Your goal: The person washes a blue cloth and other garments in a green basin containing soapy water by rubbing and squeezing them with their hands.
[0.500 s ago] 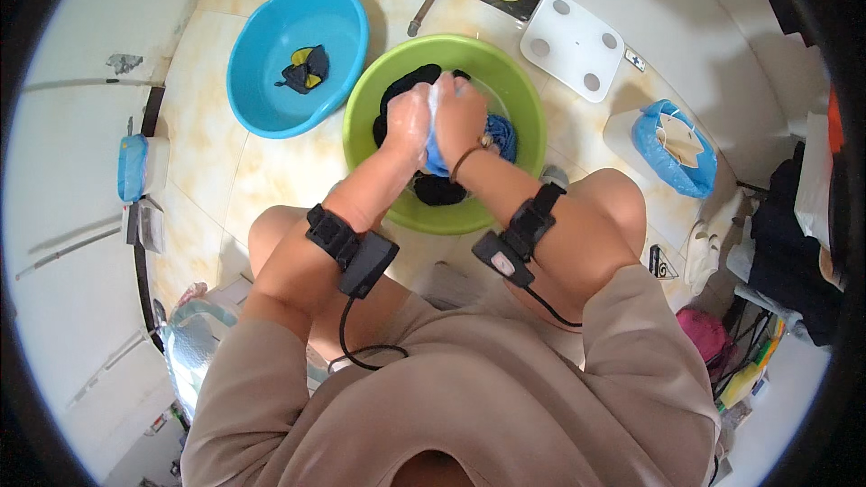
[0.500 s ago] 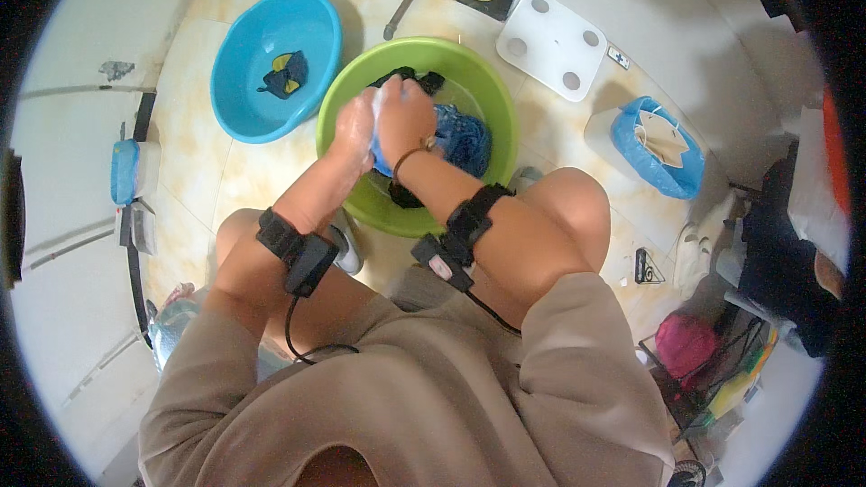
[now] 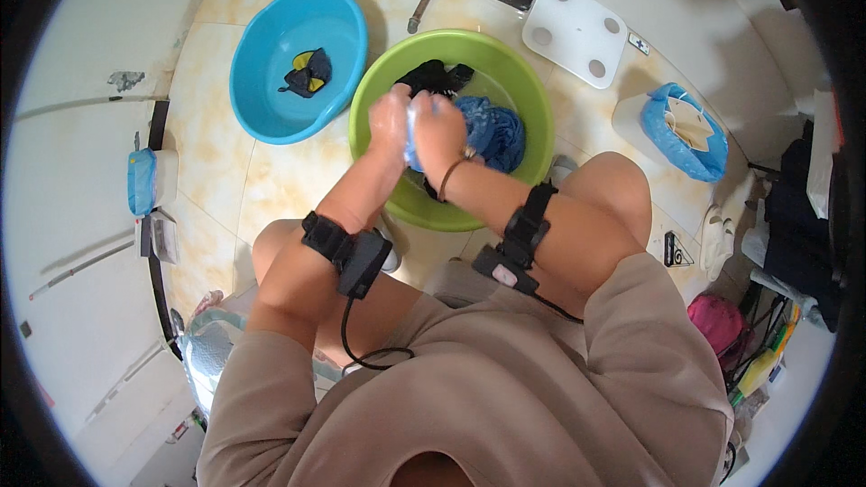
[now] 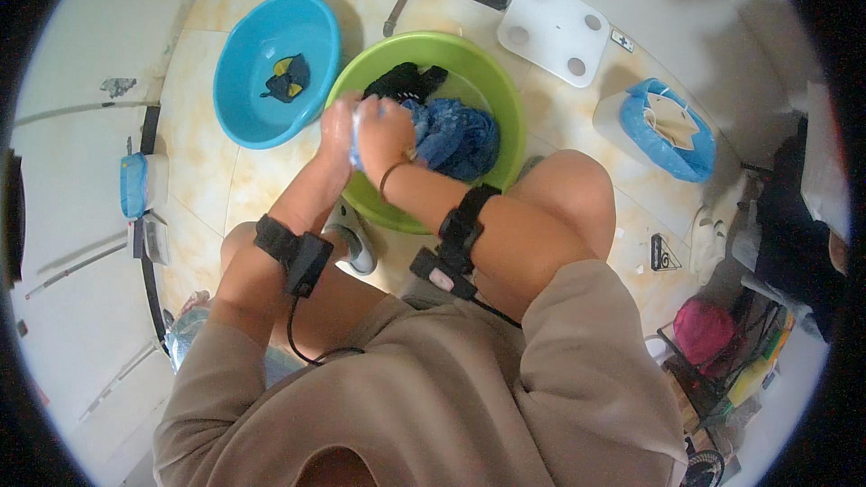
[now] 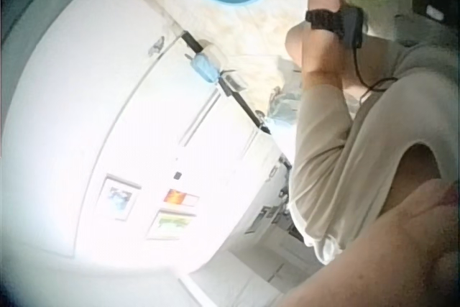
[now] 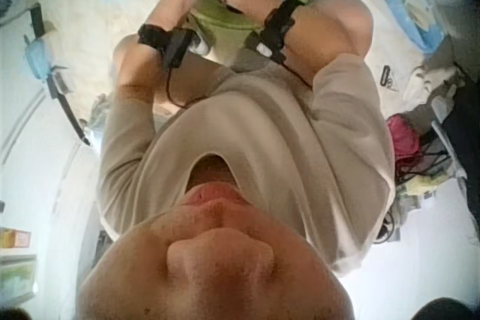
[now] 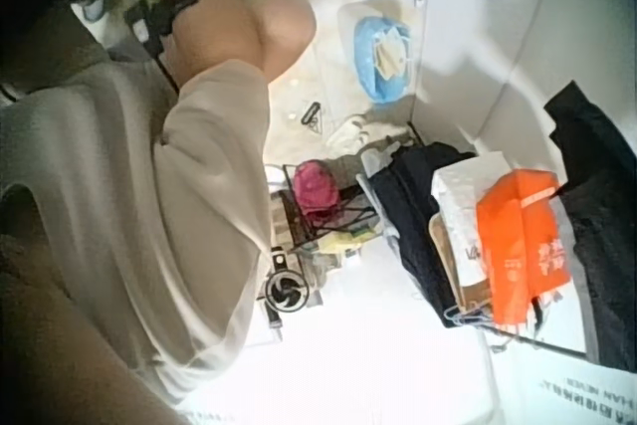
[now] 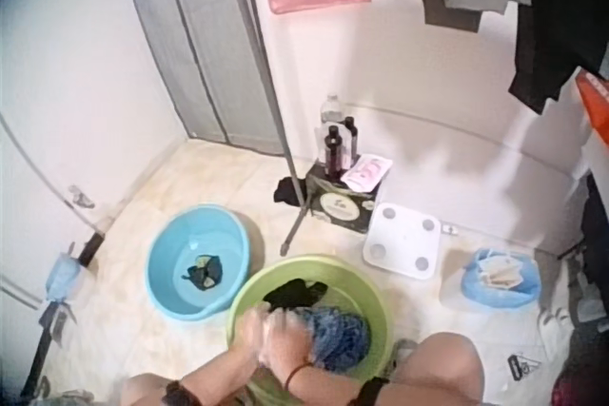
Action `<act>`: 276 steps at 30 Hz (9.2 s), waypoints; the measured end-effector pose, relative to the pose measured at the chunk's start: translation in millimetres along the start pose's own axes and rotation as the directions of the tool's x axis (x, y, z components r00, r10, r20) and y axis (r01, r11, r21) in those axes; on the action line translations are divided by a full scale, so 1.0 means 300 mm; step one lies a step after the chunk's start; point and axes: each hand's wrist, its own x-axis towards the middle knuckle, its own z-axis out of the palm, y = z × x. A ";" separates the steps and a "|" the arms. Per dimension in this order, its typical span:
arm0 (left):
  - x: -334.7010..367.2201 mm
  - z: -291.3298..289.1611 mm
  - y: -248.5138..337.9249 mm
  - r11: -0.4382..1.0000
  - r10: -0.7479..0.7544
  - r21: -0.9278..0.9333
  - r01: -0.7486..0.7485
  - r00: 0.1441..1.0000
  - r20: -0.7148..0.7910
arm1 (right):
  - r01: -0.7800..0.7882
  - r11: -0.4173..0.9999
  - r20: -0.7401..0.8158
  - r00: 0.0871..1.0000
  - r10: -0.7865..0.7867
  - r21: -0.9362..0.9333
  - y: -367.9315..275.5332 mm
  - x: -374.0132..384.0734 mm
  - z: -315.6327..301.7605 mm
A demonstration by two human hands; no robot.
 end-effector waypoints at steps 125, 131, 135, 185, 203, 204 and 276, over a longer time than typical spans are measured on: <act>-0.051 0.062 0.105 0.972 0.115 0.213 -0.103 0.992 -0.042 | 0.251 0.964 -0.034 0.966 -0.255 -0.089 -0.036 0.019 -0.031; -0.104 0.124 0.088 0.990 0.009 0.139 -0.013 1.000 0.028 | 0.027 0.999 -0.034 0.999 -0.026 0.017 -0.008 0.122 -0.083; -0.019 0.051 0.099 0.954 0.042 0.296 -0.048 0.999 0.026 | 0.150 0.985 0.090 0.986 -0.142 -0.087 -0.030 -0.031 -0.047; -0.032 -0.006 0.126 0.978 -0.208 -0.014 0.207 0.978 -0.031 | 0.264 0.944 0.067 0.964 -0.256 -0.198 -0.053 -0.073 -0.006; -0.091 0.113 0.089 0.922 -0.285 -0.209 0.327 0.936 0.208 | 0.140 0.981 -0.070 0.986 -0.151 -0.135 -0.062 0.112 -0.094; -0.075 0.110 0.076 0.911 -0.299 -0.223 0.347 0.928 0.223 | 0.118 0.987 -0.041 0.992 -0.123 -0.106 -0.065 0.110 -0.104; 0.012 -0.082 -0.150 0.927 -0.350 -0.099 0.361 0.930 0.114 | 0.459 0.888 0.424 0.810 -0.405 -0.029 -0.034 0.031 -0.215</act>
